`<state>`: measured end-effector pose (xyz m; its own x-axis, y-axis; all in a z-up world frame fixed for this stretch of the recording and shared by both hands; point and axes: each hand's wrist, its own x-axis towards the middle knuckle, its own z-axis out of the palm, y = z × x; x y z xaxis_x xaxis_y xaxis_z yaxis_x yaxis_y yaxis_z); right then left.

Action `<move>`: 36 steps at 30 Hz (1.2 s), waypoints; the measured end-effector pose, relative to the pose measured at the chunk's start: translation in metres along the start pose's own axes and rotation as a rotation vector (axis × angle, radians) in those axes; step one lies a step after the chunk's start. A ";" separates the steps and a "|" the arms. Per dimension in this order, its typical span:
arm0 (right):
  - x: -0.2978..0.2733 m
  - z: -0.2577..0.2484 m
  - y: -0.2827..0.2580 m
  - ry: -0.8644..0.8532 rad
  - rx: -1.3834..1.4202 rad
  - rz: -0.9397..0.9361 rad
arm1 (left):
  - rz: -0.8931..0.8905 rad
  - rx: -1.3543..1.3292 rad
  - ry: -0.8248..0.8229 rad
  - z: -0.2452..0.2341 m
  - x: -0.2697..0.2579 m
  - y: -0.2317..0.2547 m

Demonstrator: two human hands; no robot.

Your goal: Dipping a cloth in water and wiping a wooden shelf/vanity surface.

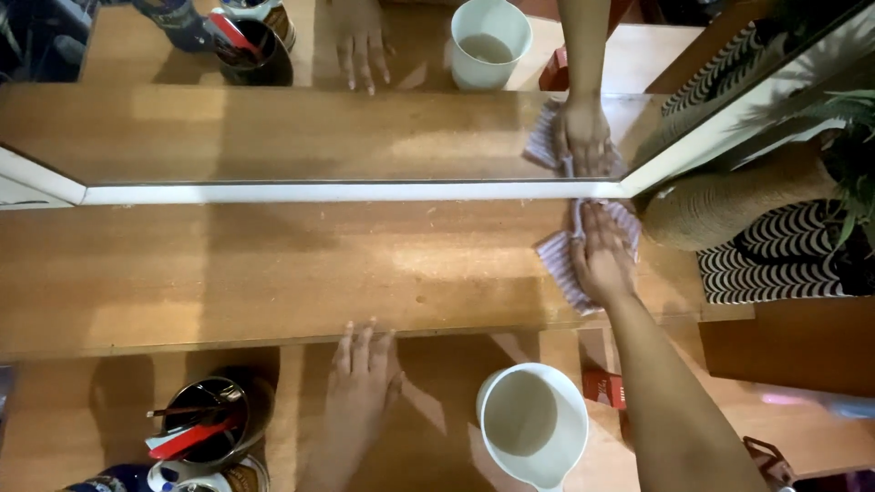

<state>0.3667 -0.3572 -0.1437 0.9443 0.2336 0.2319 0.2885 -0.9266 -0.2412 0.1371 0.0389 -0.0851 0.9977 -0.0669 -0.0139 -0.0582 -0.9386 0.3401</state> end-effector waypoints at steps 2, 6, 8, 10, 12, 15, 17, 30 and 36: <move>0.000 -0.002 0.000 -0.005 -0.019 0.012 | 0.008 -0.004 0.013 0.005 0.001 0.000; 0.007 -0.023 -0.023 -0.116 -0.052 0.196 | 0.040 0.010 0.028 0.011 0.002 0.000; 0.003 -0.011 -0.009 -0.073 -0.040 0.148 | 0.034 0.019 0.024 0.017 0.002 -0.001; 0.000 -0.004 -0.001 -0.031 -0.030 0.100 | 0.026 0.028 0.018 0.014 0.002 0.003; 0.000 -0.001 0.000 -0.055 -0.012 0.145 | -0.070 0.037 -0.074 0.003 0.004 0.011; -0.005 -0.003 0.000 -0.054 -0.147 0.238 | -0.025 0.062 -0.144 0.021 0.007 -0.002; -0.014 0.008 0.014 -0.045 -0.176 0.223 | -0.009 0.055 -0.113 0.025 0.006 -0.002; 0.002 0.013 0.026 -0.181 -0.190 0.447 | -0.003 0.075 -0.122 0.030 0.008 0.010; -0.016 0.010 0.035 -0.064 -0.127 0.230 | -0.013 0.045 -0.084 0.034 0.007 0.010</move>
<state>0.3631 -0.3905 -0.1654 0.9920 0.0268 0.1237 0.0465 -0.9861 -0.1598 0.1424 0.0174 -0.1140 0.9919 -0.0813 -0.0978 -0.0490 -0.9538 0.2964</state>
